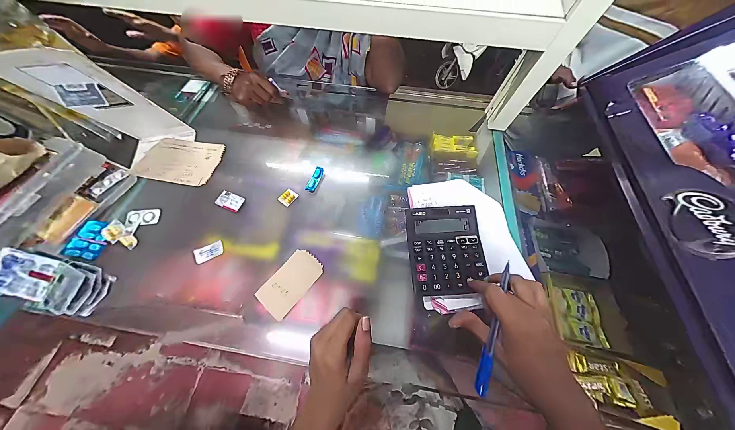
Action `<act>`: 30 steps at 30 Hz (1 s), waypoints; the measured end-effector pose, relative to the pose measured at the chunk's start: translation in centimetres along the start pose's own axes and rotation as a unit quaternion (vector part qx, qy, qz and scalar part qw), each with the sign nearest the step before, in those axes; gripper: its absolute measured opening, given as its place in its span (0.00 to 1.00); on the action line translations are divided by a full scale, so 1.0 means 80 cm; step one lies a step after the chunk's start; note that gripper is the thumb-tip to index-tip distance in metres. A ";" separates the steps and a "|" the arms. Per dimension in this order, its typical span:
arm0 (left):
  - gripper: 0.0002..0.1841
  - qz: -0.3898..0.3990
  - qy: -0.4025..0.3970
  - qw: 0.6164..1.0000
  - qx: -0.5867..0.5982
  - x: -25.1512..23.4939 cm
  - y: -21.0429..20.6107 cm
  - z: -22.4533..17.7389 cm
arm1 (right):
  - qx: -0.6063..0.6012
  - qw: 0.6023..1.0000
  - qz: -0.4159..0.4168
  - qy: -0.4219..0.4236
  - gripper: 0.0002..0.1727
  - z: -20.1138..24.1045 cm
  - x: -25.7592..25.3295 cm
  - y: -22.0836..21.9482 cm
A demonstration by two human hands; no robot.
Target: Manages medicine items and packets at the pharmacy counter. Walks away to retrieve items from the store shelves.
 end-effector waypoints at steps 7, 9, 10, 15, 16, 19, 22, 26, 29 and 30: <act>0.17 -0.062 0.105 0.991 -0.050 -0.025 0.047 -0.004 | -0.136 0.991 -0.008 0.000 0.38 0.005 0.004 0.006; 0.17 -0.047 0.070 0.983 -0.162 -0.056 0.073 0.006 | -0.177 0.984 0.014 0.009 0.39 0.019 0.010 0.003; 0.17 -0.031 0.048 0.978 -0.201 -0.074 0.083 0.017 | -0.197 0.980 0.025 0.013 0.38 0.028 0.011 0.003; 0.18 0.094 -0.020 0.963 -0.251 -0.138 0.098 0.100 | -0.371 0.917 0.127 -0.068 0.31 0.079 0.015 -0.001; 0.19 0.104 -0.044 0.960 -0.255 -0.143 0.099 0.110 | -0.426 0.885 0.144 -0.120 0.30 0.090 0.014 -0.005; 0.20 0.129 -0.078 0.966 -0.211 -0.141 0.114 0.121 | -0.516 0.809 0.165 -0.229 0.26 0.128 -0.001 -0.027; 0.19 0.233 -0.043 0.967 -0.095 -0.122 0.145 0.123 | -0.515 0.801 0.190 -0.238 0.12 0.176 -0.022 -0.054; 0.17 0.279 -0.070 0.955 -0.066 -0.103 0.158 0.136 | -0.501 0.825 0.196 -0.170 0.08 0.203 -0.034 -0.127; 0.18 0.263 -0.084 0.960 -0.054 -0.100 0.157 0.142 | -0.481 0.846 0.189 -0.130 0.04 0.204 -0.039 -0.163; 0.18 0.264 -0.084 0.959 -0.053 -0.101 0.158 0.143 | -0.473 0.854 0.186 -0.111 0.04 0.205 -0.041 -0.169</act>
Point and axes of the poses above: each hand's wrist, its own x-axis away from the middle knuckle, its own y-axis out of the back of the hand, z = x × y, the point moved 1 cm from there along -x, towards the middle knuckle, and after that the axes turned 12 degrees about -z, right-handed, at the moved point
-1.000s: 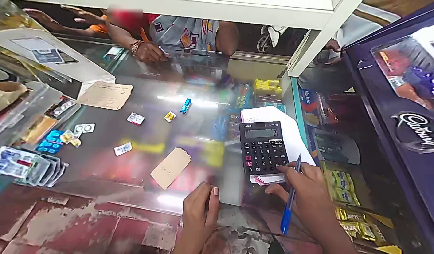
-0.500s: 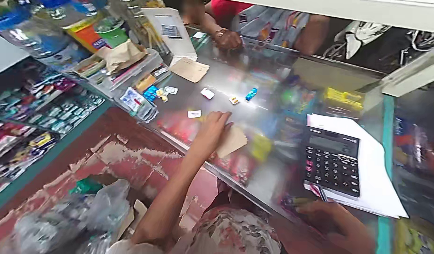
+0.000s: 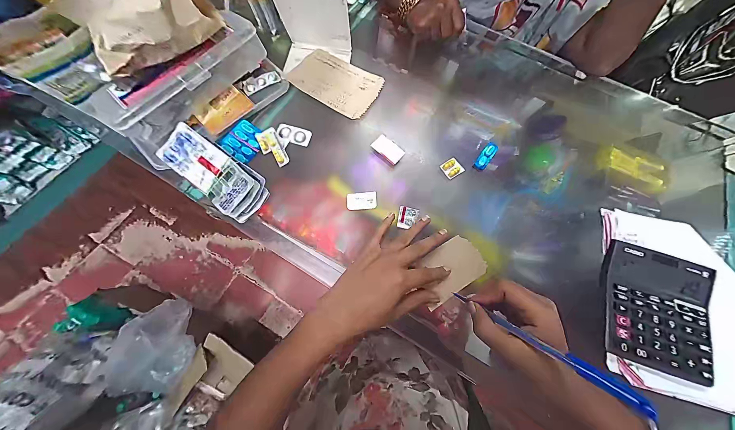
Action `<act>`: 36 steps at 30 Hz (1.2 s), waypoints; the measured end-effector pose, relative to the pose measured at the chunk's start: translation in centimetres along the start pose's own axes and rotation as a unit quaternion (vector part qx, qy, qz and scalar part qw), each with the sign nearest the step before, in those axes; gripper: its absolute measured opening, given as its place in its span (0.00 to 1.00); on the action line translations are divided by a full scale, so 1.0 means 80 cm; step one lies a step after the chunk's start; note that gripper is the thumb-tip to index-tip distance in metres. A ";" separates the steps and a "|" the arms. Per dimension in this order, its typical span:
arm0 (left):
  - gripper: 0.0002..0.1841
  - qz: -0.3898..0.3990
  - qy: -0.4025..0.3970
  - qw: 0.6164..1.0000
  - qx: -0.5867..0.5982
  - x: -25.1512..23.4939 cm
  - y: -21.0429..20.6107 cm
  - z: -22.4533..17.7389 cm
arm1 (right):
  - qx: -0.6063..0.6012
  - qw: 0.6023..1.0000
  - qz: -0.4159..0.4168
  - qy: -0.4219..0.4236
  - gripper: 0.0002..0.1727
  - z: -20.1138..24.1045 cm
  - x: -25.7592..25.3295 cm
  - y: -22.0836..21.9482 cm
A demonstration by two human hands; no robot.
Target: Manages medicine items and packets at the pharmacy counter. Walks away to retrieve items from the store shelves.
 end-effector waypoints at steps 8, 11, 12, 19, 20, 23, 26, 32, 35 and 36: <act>0.19 0.005 -0.001 1.000 -0.007 0.002 -0.001 0.000 | 0.018 0.999 0.027 0.040 0.05 -0.006 -0.011 -0.004; 0.19 0.010 0.000 1.000 -0.004 0.000 -0.001 0.000 | 0.016 0.999 0.024 0.030 0.04 -0.005 -0.010 -0.006; 0.19 0.009 0.001 1.000 -0.003 0.000 -0.002 0.000 | 0.015 0.999 0.024 0.031 0.04 -0.005 -0.011 -0.006; 0.20 0.011 -0.005 1.000 -0.007 0.001 -0.002 0.001 | 0.022 0.999 0.020 0.038 0.04 -0.004 -0.011 -0.008; 0.20 0.010 -0.006 1.000 -0.008 0.001 -0.002 0.001 | 0.021 0.999 0.021 0.037 0.04 -0.003 -0.011 -0.007; 0.21 0.013 -0.006 1.000 -0.012 0.001 -0.002 0.001 | 0.014 0.999 0.027 0.034 0.04 -0.004 -0.010 -0.007; 0.21 0.011 -0.006 1.000 -0.012 0.001 -0.003 0.000 | 0.017 0.999 0.024 0.035 0.04 -0.004 -0.009 -0.007; 0.20 0.010 -0.003 1.000 -0.010 0.001 -0.002 0.001 | 0.025 0.999 0.018 0.042 0.04 -0.004 -0.010 -0.007; 0.20 0.015 -0.004 1.000 -0.011 0.000 -0.001 0.001 | 0.023 0.998 0.018 0.046 0.04 -0.005 -0.011 -0.008; 0.20 0.016 -0.004 1.000 -0.012 0.000 -0.001 0.001 | 0.021 0.998 0.020 0.047 0.04 -0.005 -0.011 -0.007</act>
Point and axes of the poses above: each hand's wrist, its own x-axis away from the middle knuckle, its own y-axis out of the back of the hand, z = x × y, the point moved 1 cm from there along -x, towards the middle knuckle, and after that the axes turned 12 degrees about -z, right-handed, at the moved point
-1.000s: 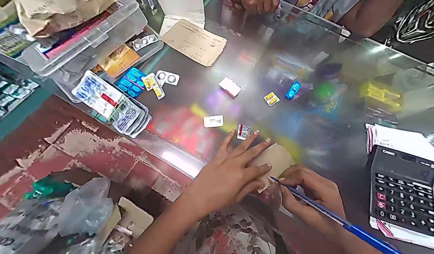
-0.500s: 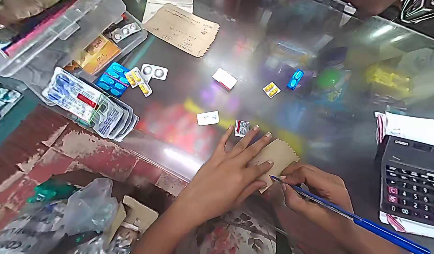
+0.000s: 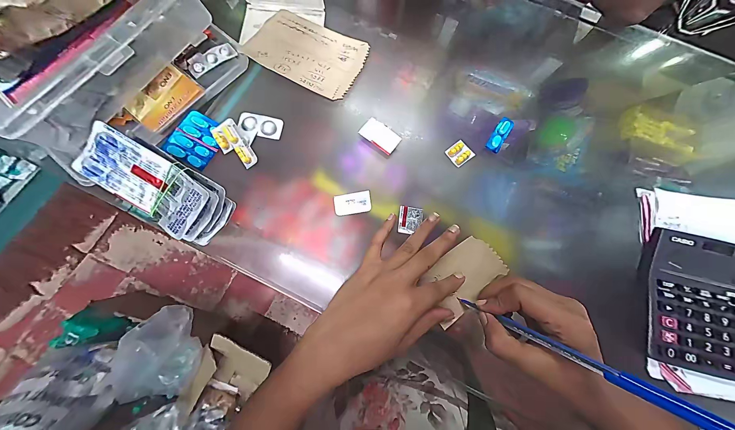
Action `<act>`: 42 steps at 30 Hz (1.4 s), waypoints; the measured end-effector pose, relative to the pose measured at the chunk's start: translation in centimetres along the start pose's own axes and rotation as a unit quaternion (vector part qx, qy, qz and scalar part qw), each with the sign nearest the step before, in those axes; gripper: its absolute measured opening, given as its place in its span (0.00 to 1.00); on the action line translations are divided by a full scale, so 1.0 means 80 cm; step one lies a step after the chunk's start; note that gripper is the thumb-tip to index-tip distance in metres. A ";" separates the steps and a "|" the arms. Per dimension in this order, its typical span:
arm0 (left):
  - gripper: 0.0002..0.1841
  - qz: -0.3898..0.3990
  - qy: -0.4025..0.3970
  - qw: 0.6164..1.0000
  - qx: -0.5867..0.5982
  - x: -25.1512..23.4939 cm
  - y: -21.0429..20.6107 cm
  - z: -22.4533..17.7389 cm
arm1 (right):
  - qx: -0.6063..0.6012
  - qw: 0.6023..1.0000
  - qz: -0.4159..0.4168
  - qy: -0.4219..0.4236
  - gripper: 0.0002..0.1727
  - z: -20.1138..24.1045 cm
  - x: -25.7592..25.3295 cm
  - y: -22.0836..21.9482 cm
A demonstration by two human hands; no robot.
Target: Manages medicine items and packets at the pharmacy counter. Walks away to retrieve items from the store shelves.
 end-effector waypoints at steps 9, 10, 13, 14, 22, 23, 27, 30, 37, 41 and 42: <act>0.20 -0.005 0.000 1.000 -0.001 0.000 -0.001 -0.001 | -0.003 1.000 0.000 -0.002 0.04 0.000 0.001 0.002; 0.20 -0.004 -0.001 1.000 -0.002 0.000 -0.001 -0.001 | -0.001 1.000 -0.004 -0.004 0.04 0.000 0.001 0.002; 0.20 -0.002 -0.002 1.000 -0.003 -0.001 0.000 0.000 | 0.006 1.000 -0.014 -0.012 0.04 0.001 0.001 0.001; 0.20 -0.002 -0.001 1.000 -0.004 0.000 0.000 -0.001 | 0.006 1.000 -0.015 -0.012 0.04 0.001 0.002 0.001; 0.20 -0.008 0.004 1.000 0.005 0.000 0.000 -0.001 | 0.012 1.000 -0.016 -0.002 0.04 0.001 0.003 0.001; 0.20 -0.008 0.003 1.000 0.004 0.000 0.000 -0.001 | 0.011 1.000 -0.018 -0.003 0.04 0.002 0.003 0.001; 0.20 -0.006 0.001 1.000 0.001 0.000 0.000 -0.001 | 0.018 0.999 -0.036 -0.003 0.05 0.002 0.001 0.000; 0.19 -0.008 0.003 1.000 0.003 0.000 0.000 -0.001 | 0.029 0.999 -0.028 0.021 0.06 0.003 0.004 0.002; 0.20 -0.009 0.000 1.000 -0.004 0.000 0.000 0.000 | 0.087 0.991 -0.029 0.097 0.08 0.000 0.005 0.002; 0.19 -0.009 -0.011 1.000 -0.010 -0.001 -0.002 0.000 | 0.047 0.995 -0.060 0.062 0.05 0.015 0.014 0.017; 0.18 -0.004 -0.021 1.000 -0.007 -0.003 -0.003 0.000 | 0.041 0.994 -0.086 0.046 0.05 0.023 0.021 0.025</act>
Point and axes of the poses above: each hand's wrist, its own x-axis away from the middle knuckle, its own y-axis out of the back of the hand, z = x × y, the point moved 1 cm from there along -x, towards the middle knuckle, and after that the axes turned 12 degrees about -z, right-handed, at the moved point
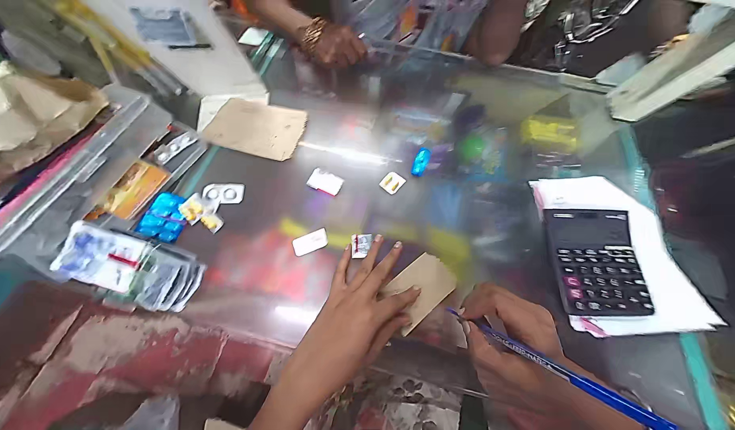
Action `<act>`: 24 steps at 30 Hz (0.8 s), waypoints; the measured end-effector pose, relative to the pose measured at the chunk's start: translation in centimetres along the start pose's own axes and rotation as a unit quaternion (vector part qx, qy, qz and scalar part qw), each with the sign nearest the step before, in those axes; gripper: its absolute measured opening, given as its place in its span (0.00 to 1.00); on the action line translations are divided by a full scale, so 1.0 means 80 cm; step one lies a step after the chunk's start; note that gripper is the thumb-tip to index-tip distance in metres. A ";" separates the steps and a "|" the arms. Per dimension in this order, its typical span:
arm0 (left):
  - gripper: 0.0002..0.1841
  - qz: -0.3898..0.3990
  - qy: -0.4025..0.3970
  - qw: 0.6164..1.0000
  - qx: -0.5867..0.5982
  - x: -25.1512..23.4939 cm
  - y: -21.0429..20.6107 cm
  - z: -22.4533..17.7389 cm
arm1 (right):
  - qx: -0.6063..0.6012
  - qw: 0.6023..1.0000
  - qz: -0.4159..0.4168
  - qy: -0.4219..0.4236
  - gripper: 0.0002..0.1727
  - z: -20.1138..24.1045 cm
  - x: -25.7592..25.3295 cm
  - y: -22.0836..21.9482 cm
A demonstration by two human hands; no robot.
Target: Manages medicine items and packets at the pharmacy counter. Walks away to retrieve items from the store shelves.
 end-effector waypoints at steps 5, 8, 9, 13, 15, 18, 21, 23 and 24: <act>0.18 0.047 -0.066 0.996 0.031 -0.039 -0.028 -0.019 | 0.193 0.965 -0.173 -0.041 0.10 0.022 0.047 0.099; 0.31 0.050 -0.081 0.995 0.021 -0.066 -0.051 -0.047 | 0.392 0.891 -0.228 -0.008 0.20 0.003 0.071 0.168; 0.33 0.040 -0.083 0.996 0.013 -0.071 -0.061 -0.057 | 0.413 0.881 -0.229 -0.014 0.21 -0.006 0.075 0.186; 0.22 -0.027 -0.076 0.997 -0.010 -0.077 -0.086 -0.093 | 0.380 0.914 -0.144 0.011 0.22 -0.026 0.073 0.201; 0.14 -0.073 -0.051 0.995 -0.037 -0.068 -0.085 -0.109 | 0.376 0.919 -0.095 0.066 0.26 -0.027 0.067 0.186; 0.12 -0.119 -0.023 0.991 -0.055 -0.045 -0.085 -0.126 | 0.382 0.912 -0.065 0.131 0.31 -0.033 0.061 0.174; 0.15 -0.123 -0.017 0.988 -0.090 -0.020 -0.090 -0.126 | 0.374 0.917 -0.048 0.131 0.33 -0.035 0.059 0.172; 0.17 -0.122 -0.014 0.986 -0.113 -0.014 -0.098 -0.128 | 0.372 0.918 -0.046 0.128 0.34 -0.036 0.057 0.176; 0.18 -0.122 -0.009 0.985 -0.123 -0.013 -0.101 -0.130 | 0.372 0.918 -0.044 0.130 0.34 -0.036 0.057 0.176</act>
Point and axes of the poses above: each hand's wrist, its own x-axis away from the middle knuckle, its own y-axis out of the back of the hand, z = x × y, the point moved 1 cm from there along -x, towards the middle knuckle, and after that the axes turned 12 degrees about -z, right-handed, at the moved point
